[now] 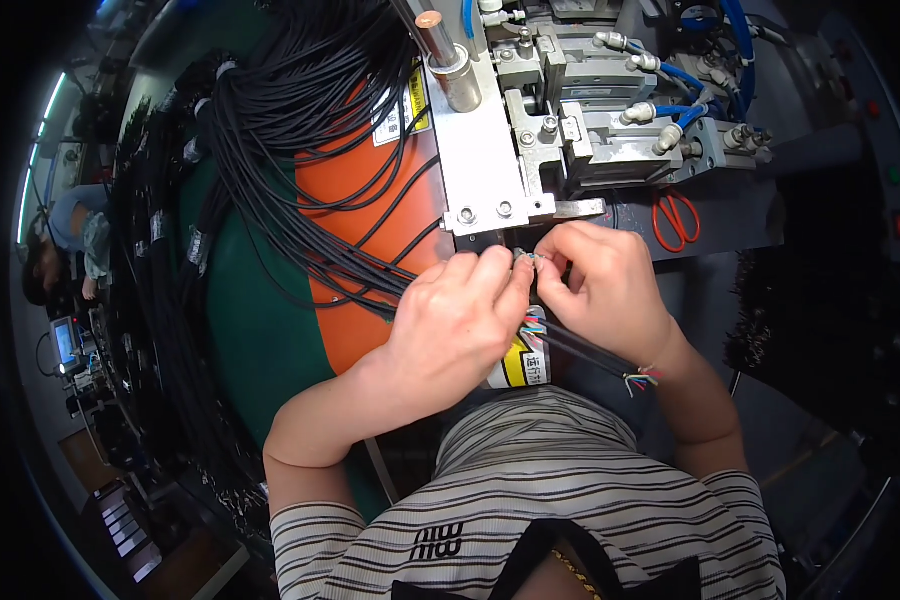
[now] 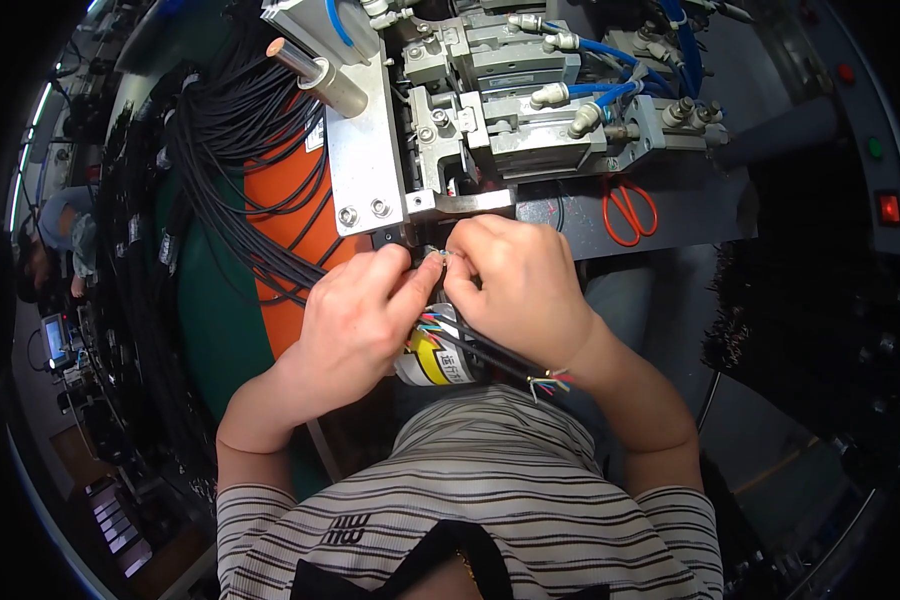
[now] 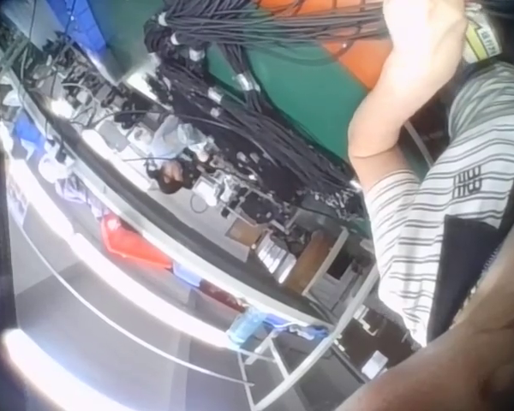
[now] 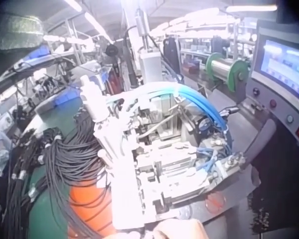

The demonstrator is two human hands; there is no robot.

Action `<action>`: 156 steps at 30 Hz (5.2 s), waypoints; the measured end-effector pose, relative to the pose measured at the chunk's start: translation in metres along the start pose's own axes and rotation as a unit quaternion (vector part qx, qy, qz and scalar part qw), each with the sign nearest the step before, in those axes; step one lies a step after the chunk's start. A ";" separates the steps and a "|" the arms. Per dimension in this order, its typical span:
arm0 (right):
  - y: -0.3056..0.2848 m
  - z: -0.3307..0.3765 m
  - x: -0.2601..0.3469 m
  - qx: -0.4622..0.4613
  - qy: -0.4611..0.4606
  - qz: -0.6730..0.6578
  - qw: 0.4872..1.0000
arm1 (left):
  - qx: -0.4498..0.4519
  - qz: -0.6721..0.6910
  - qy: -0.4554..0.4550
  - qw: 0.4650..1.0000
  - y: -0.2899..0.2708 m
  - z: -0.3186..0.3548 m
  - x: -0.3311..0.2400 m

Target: The recorder is inserting wires into a processing machine and then bundling them into wire harnesses.

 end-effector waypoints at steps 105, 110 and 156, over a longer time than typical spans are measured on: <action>-0.003 0.009 0.002 -0.051 -0.008 -0.030 0.998 | -0.018 0.082 -0.017 0.996 0.002 0.014 0.016; -0.004 0.009 0.011 -0.054 -0.045 0.027 0.997 | 0.000 0.009 0.038 0.999 0.002 0.012 0.008; 0.001 0.011 -0.020 -0.002 0.122 -0.115 0.986 | -0.086 0.057 -0.051 0.993 -0.011 0.036 0.034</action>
Point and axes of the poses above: each hand's wrist, its own z-axis away from the middle knuckle, its own y-axis out of the palm, x = y × z, the point moved 7 cm from there along -z, towards the middle knuckle, and after that the axes turned 7 degrees about -x, right-handed, at the moved point
